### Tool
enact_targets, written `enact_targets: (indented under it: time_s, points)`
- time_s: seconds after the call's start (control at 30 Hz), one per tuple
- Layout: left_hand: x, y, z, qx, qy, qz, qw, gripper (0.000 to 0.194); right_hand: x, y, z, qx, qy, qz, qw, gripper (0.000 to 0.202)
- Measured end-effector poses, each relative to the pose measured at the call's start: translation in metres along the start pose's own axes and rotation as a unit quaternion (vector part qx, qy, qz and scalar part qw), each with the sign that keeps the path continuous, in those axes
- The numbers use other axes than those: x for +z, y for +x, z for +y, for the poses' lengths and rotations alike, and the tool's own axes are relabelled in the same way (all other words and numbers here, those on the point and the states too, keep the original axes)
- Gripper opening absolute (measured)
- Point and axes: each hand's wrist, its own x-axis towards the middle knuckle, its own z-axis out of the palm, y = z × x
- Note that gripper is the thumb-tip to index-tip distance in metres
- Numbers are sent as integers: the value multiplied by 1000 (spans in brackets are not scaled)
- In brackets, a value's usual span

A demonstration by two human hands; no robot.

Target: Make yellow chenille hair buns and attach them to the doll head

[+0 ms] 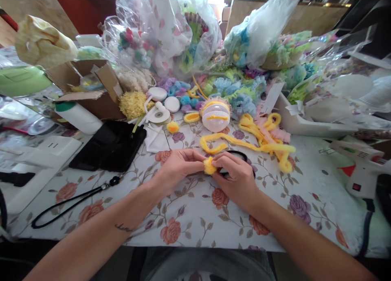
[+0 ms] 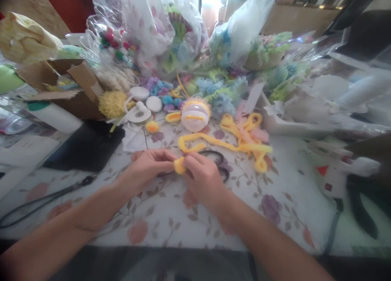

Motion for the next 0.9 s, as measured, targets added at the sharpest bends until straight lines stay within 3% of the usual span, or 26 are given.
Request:
enact_targets:
  time_s: [0.1, 0.23, 0.37, 0.6, 0.9]
  points:
    - [3, -4, 2, 41, 55, 13, 998, 5, 2, 0, 0, 0, -18, 5, 1000, 17]
    - [7, -8, 2, 190, 140, 47, 971, 9, 3, 2, 1, 51, 28, 55, 997, 12]
    - [6, -9, 0, 261, 182, 72, 945, 9, -1, 4, -1, 91, 94, 23, 991, 22]
    - [4, -9, 6, 207, 120, 72, 968, 13, -3, 3, 1, 122, 170, 26, 978, 13]
    - [-3, -3, 2, 121, 6, 7, 993, 17, -3, 2, 4, 124, 193, 25, 973, 8]
